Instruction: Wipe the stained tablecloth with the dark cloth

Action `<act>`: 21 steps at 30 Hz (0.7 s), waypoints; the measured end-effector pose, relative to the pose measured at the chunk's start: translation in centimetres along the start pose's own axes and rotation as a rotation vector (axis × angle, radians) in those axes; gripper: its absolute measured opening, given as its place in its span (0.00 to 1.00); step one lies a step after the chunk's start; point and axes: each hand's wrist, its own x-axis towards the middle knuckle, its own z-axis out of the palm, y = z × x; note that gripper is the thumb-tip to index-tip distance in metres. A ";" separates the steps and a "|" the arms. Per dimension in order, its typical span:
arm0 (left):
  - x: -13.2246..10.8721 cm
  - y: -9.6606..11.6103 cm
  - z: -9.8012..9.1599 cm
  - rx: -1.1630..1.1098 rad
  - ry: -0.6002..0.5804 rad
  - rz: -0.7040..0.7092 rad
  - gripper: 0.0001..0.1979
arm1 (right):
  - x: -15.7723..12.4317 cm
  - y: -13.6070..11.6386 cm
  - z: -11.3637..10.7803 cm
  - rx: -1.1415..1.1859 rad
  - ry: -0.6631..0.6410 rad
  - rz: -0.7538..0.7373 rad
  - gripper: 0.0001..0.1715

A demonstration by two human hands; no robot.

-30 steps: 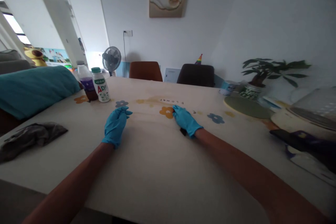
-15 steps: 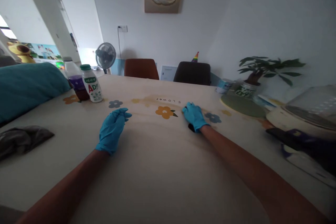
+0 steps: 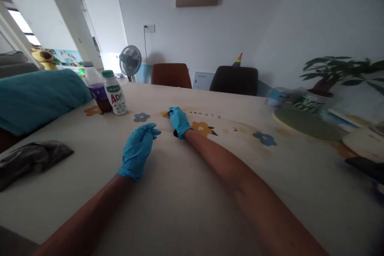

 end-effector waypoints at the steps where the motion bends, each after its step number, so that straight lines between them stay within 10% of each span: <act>1: 0.0 0.0 0.0 0.012 -0.001 -0.002 0.19 | 0.9 -1.2 0.5 0.005 0.001 0.003 0.19; 9: 0.2 -0.4 -0.5 0.067 -0.033 -0.014 0.20 | 4.3 -5.1 1.8 -0.021 -0.071 -0.059 0.29; 21: 0.0 -0.4 -0.7 0.058 -0.041 0.002 0.28 | -3.5 8.8 -5.4 -0.148 -0.048 0.164 0.25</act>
